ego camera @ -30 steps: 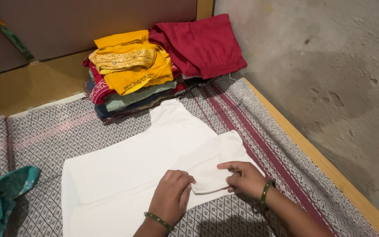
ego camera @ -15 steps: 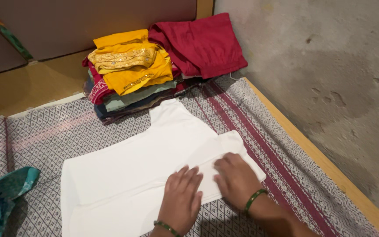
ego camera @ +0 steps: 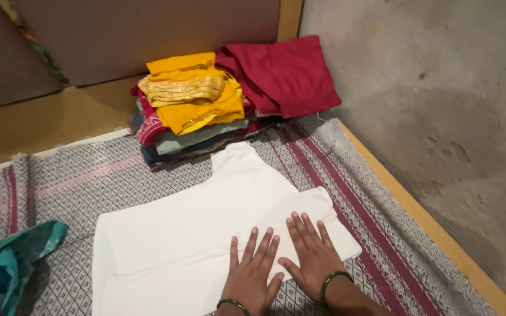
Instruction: The person folds a white shirt on a mat by hand, smoothing the fabric, folding the sleeves inward, and then folding the shirt into a rectangle before placing it near other folded clothes.
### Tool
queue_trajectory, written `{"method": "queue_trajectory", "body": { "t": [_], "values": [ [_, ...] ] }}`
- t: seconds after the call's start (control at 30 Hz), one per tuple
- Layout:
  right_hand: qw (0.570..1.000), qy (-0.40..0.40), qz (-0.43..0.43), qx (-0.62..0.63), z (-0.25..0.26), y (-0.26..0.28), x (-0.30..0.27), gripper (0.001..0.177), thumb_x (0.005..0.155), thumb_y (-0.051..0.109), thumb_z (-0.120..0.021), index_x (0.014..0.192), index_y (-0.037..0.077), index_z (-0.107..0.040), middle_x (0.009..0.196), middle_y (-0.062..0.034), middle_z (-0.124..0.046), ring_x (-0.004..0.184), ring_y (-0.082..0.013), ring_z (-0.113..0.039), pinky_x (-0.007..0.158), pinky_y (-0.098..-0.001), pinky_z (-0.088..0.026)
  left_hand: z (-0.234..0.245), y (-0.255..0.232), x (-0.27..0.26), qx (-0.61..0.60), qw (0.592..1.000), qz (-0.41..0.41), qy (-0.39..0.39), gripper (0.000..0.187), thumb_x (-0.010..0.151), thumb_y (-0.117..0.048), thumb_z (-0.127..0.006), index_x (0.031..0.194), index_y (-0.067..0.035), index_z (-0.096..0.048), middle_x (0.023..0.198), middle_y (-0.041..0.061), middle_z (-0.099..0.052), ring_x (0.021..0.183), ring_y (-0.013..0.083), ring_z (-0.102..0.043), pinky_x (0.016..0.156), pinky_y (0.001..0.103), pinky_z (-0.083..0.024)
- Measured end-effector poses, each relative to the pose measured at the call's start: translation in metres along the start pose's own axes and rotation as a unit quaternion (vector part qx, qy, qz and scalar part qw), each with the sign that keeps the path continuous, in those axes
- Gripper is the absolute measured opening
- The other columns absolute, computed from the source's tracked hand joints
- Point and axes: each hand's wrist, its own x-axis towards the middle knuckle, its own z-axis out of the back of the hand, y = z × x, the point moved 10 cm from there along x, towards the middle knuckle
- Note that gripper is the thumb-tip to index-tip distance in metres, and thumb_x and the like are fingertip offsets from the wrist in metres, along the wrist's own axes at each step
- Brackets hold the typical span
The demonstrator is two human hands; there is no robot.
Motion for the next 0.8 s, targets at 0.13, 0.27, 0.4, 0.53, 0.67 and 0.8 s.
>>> {"method": "queue_trajectory", "body": {
  "t": [0.13,0.27,0.4,0.53,0.67,0.8],
  "values": [
    [0.944,-0.297,0.079,-0.119,0.046,0.021,-0.016,0.083,0.100,0.059,-0.028,0.156,0.000,-0.012,0.162,-0.0161,-0.013,0.151,-0.0274,-0.005,0.124,-0.0488,-0.003,-0.005,0.012,-0.004,-0.043,0.998,0.010,0.048,0.087,0.093,-0.056,-0.055,0.159,-0.008,-0.022,0.167,0.013,-0.016,0.153,0.0332,-0.002,0.114,0.066,0.007],
    [0.991,0.103,-0.070,-0.053,-0.003,-0.004,0.000,0.084,0.101,0.061,-0.022,0.161,0.009,0.006,0.170,-0.0081,0.007,0.155,-0.0215,0.011,0.124,-0.0433,0.006,-0.024,0.110,-0.064,-0.012,0.935,0.242,0.261,0.102,0.091,-0.071,-0.049,0.162,-0.015,-0.001,0.170,0.011,0.009,0.156,0.0296,0.013,0.117,0.066,0.014],
    [0.980,0.156,-0.086,-0.086,0.005,0.001,0.000,0.084,0.102,0.062,-0.018,0.162,0.011,0.010,0.172,-0.0059,0.010,0.157,-0.0189,0.012,0.127,-0.0435,0.005,0.076,0.185,-0.113,0.154,0.953,0.203,-0.162,0.099,0.079,-0.074,-0.042,0.156,-0.018,-0.015,0.164,0.011,-0.009,0.151,0.0318,-0.004,0.109,0.071,0.002],
    [0.972,0.187,-0.101,-0.100,0.008,-0.001,0.001,0.084,0.103,0.063,-0.017,0.163,0.013,0.013,0.173,-0.0046,0.014,0.158,-0.0184,0.014,0.127,-0.0430,0.004,0.050,0.285,-0.185,0.175,0.887,0.413,0.109,0.097,0.086,-0.078,-0.041,0.162,-0.025,-0.013,0.171,0.006,-0.004,0.154,0.0313,-0.001,0.114,0.070,-0.001],
    [0.974,0.165,-0.096,-0.121,0.043,0.018,0.004,0.084,0.098,0.063,-0.026,0.160,0.011,-0.003,0.169,-0.0071,0.001,0.154,-0.0222,0.004,0.121,-0.0518,-0.002,0.072,0.289,-0.192,0.104,0.895,0.434,0.032,0.080,0.089,-0.064,-0.045,0.157,-0.023,-0.034,0.163,0.006,-0.024,0.153,0.0296,-0.014,0.115,0.067,-0.009],
    [0.970,0.187,-0.122,-0.096,0.090,0.034,0.028,0.051,0.104,0.044,-0.031,0.137,0.013,-0.054,0.147,-0.0064,-0.052,0.146,-0.0191,-0.040,0.130,-0.0491,-0.016,0.114,0.296,-0.168,0.083,0.882,0.459,-0.060,0.057,0.094,-0.046,-0.055,0.142,-0.017,-0.050,0.157,0.006,-0.043,0.155,0.0306,-0.030,0.127,0.053,-0.022]
  ]
}}
